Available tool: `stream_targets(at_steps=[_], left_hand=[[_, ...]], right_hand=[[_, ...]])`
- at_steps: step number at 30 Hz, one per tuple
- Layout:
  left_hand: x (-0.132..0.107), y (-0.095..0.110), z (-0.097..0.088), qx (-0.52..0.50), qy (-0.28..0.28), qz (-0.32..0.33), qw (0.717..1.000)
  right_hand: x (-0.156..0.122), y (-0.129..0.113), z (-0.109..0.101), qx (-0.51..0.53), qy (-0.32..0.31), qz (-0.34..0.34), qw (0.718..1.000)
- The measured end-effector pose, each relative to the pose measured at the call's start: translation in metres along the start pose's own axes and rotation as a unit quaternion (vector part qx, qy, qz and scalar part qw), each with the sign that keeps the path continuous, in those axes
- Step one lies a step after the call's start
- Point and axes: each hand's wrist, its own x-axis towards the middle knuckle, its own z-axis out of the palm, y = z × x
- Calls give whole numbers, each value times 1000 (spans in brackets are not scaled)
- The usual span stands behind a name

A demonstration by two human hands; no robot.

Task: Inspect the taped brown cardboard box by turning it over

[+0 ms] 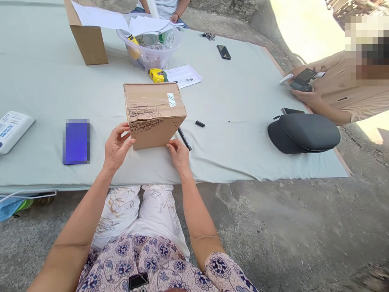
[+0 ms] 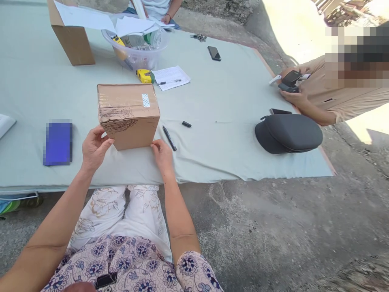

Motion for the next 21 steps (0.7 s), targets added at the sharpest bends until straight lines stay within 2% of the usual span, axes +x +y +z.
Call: stream_targets(at_steps=[2,5,9,15,21], left_hand=[[-5,-7,-4,44,-5,-38,998],[-13,-18,-7,186,-27,-85,979],[-21,-33,-6,328,-25,-57,943],[-24,-42,-5,345,-7,-27,938],[-38,-28,-5,318,21,4,948]], right_hand=[[-2,2,2,-57,0,-11,998],[-1,4,8,-100,11,-37,994],[1,8,14,-142,21,-59,988],[-12,8,17,-143,29,-62,987],[-44,-5,13,-75,56,-53,994]])
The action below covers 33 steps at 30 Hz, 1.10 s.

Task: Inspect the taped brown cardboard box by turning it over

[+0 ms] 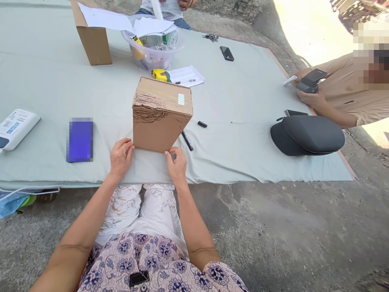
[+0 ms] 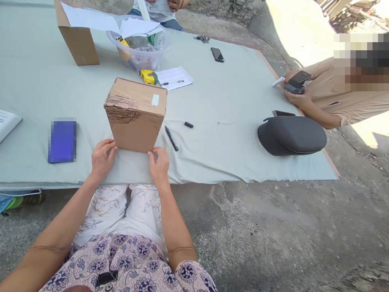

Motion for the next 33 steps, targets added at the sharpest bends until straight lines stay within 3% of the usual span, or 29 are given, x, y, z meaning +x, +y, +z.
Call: stream_targets(at_steps=[6,11,16,25,33], left_hand=[[-20,34,-17,-10,90,27,995],[-12,53,-20,-28,120,30,992],[-3,57,-2,-64,101,-13,993],[3,67,18,-54,150,-83,984],[-1,58,17,-137,128,-69,980]], right_hand=[[-12,-25,-21,23,36,-14,999],[-5,-41,-27,38,60,-31,997],[7,-48,-16,29,77,-7,997],[10,-65,0,-38,114,60,991],[6,-49,-7,90,99,34,990]])
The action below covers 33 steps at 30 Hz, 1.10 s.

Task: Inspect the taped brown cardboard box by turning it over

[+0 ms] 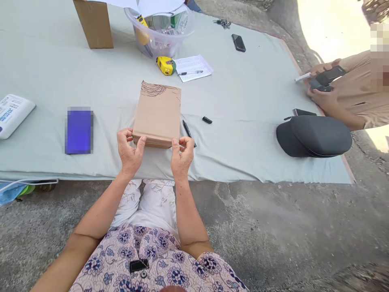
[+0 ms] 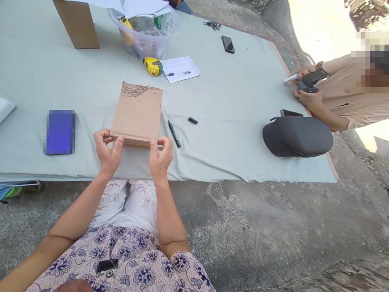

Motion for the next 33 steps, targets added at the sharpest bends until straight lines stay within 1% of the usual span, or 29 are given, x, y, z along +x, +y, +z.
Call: stream_targets(at_steps=[6,9,12,14,16,20,22,26,29,33], left_hand=[[0,-18,-2,-84,5,17,996],[-2,-25,-1,-88,15,12,996],[-7,-30,-1,-75,16,-11,997],[-11,-32,-1,-56,7,-34,998],[-15,-34,-1,-34,-2,-49,998],[-17,-34,-1,-12,1,-44,999],[-16,-34,-2,-3,5,-46,999],[-16,-33,-3,7,4,-50,999],[-17,-30,-6,14,11,-18,1000],[-23,-14,-12,32,50,83,995]], right_hand=[[-1,8,0,74,12,-3,997],[-2,13,3,86,28,3,996],[-5,21,6,87,34,10,996],[-7,28,7,75,22,12,997],[-11,37,9,42,-2,10,999],[-17,52,13,-53,-40,2,998],[-19,56,14,-79,-47,0,996],[-19,56,14,-86,-50,-9,995],[-20,54,11,-85,-56,-5,995],[-28,51,6,-87,-75,16,993]])
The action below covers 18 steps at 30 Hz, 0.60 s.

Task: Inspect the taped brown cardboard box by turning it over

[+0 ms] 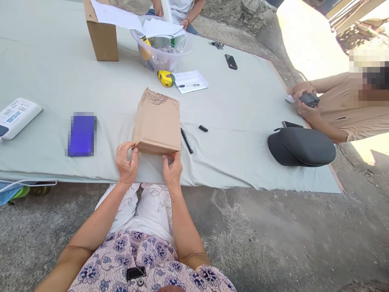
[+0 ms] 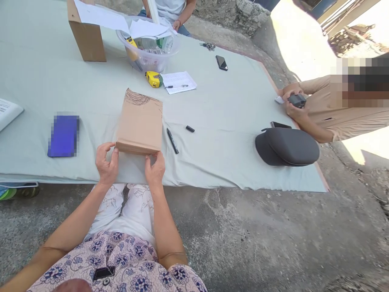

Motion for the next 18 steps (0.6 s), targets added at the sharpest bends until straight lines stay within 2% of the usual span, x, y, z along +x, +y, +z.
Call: stream_targets(at_steps=[3,7,10,13,15,18], left_hand=[[2,18,-7,-9,22,66,998],[7,35,-12,-1,21,129,991],[10,38,-11,32,23,171,984],[12,35,-8,41,25,208,977],[14,34,-5,41,19,209,977],[13,34,0,59,-7,184,981]], right_hand=[[-7,-3,1,-24,-26,-19,999],[-8,-7,6,-137,-53,-69,987],[-3,-13,5,-169,-87,-49,981],[0,-21,-6,-129,-107,-4,986],[1,-27,-18,-82,-83,7,993],[3,-38,-37,-22,12,-5,1000]])
